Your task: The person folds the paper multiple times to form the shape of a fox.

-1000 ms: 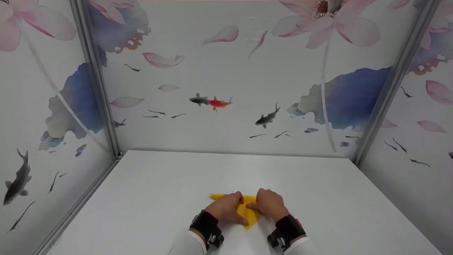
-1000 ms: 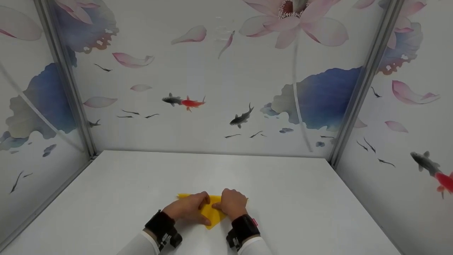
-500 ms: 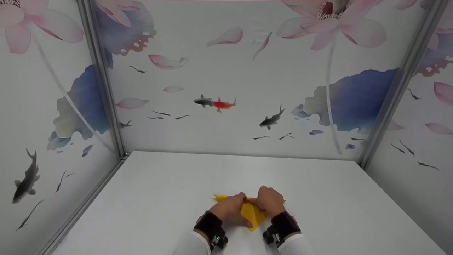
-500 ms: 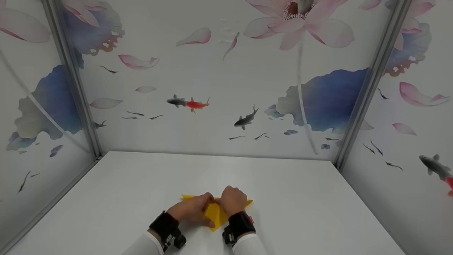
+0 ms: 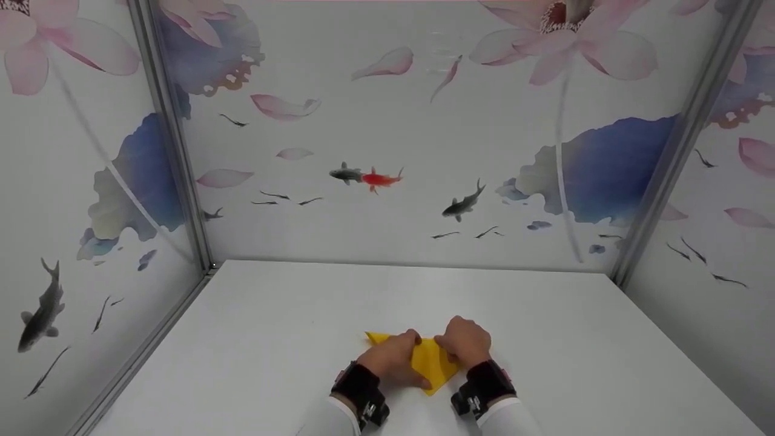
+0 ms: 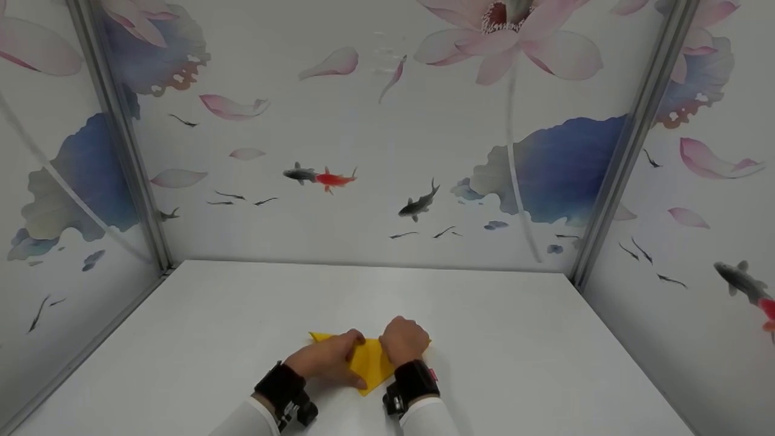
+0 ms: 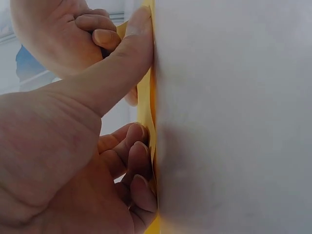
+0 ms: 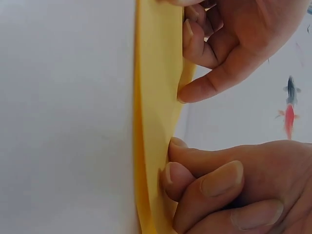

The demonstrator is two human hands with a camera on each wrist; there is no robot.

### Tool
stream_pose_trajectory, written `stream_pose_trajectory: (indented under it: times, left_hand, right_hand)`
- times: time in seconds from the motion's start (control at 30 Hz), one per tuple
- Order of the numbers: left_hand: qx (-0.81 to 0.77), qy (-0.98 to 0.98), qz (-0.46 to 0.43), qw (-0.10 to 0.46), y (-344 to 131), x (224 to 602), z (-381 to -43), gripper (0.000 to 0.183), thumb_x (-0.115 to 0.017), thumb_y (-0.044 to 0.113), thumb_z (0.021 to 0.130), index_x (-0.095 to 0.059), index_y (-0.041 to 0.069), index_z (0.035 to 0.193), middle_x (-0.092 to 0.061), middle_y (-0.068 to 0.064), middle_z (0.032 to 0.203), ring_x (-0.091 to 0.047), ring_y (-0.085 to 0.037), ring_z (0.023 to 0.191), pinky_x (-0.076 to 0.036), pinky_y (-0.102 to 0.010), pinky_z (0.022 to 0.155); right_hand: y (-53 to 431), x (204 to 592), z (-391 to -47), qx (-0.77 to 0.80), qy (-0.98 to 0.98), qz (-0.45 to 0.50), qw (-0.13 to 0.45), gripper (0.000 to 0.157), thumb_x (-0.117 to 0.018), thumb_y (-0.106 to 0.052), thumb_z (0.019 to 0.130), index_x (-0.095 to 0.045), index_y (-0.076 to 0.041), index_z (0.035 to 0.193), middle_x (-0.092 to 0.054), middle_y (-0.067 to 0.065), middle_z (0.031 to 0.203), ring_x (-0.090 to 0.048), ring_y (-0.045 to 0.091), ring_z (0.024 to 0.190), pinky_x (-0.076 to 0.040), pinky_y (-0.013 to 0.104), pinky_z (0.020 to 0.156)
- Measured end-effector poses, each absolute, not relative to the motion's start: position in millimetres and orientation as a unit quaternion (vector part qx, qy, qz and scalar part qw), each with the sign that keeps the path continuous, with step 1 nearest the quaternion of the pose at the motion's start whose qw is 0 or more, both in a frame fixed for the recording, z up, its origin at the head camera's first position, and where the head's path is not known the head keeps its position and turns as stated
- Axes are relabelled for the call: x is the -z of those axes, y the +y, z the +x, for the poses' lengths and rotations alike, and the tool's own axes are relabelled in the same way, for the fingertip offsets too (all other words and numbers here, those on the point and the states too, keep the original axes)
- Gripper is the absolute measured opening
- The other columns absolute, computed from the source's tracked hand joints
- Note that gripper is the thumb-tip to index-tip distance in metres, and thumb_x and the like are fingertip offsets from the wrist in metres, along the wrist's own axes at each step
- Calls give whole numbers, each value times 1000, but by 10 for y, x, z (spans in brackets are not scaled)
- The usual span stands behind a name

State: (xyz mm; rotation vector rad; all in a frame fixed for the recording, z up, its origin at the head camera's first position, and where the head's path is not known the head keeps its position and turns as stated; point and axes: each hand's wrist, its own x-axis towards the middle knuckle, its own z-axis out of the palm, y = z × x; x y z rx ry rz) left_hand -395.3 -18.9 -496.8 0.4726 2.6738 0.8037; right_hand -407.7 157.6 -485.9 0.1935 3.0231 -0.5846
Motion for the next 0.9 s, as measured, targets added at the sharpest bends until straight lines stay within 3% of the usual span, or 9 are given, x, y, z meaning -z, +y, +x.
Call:
stream_pose_trajectory:
  times: [0.17, 0.43, 0.63, 0.9]
  left_hand:
    - [-268, 938, 163, 149, -194, 4956, -3931, 76, -96, 40, 83, -56, 13, 142, -71, -7, 127, -61, -21, 105, -53, -47, 114]
    - [-267, 941, 148, 145, -177, 4951, -3913, 81, -97, 43, 81, -56, 15, 145, -71, -8, 135, -62, -21, 109, -52, -48, 116]
    - [-261, 944, 143, 145, -192, 4938, -3904, 84, -98, 44, 80, -55, 16, 147, -69, -8, 137, -61, -20, 112, -51, -48, 115]
    - [-259, 943, 146, 148, -198, 4944, -3931, 85, -97, 47, 80, -55, 15, 147, -69, -8, 137, -60, -19, 111, -51, -47, 116]
  right_hand:
    - [1719, 4855, -4059, 198, 977, 71, 32, 45, -72, -30, 101, -61, -10, 63, -41, -2, 55, -43, 15, 51, -35, 24, 51]
    - [2136, 4811, -4055, 231, 966, 96, 63, 38, -72, -28, 98, -72, -7, 66, -55, -3, 55, -50, 13, 52, -37, 22, 53]
    - [2389, 4807, -4075, 237, 963, 102, 71, 46, -73, -33, 101, -71, -9, 62, -56, -4, 55, -53, 12, 55, -38, 22, 55]
    - [2650, 4836, -4137, 255, 956, 101, 104, 53, -70, -36, 102, -65, -13, 55, -49, -5, 54, -46, 12, 56, -37, 24, 56]
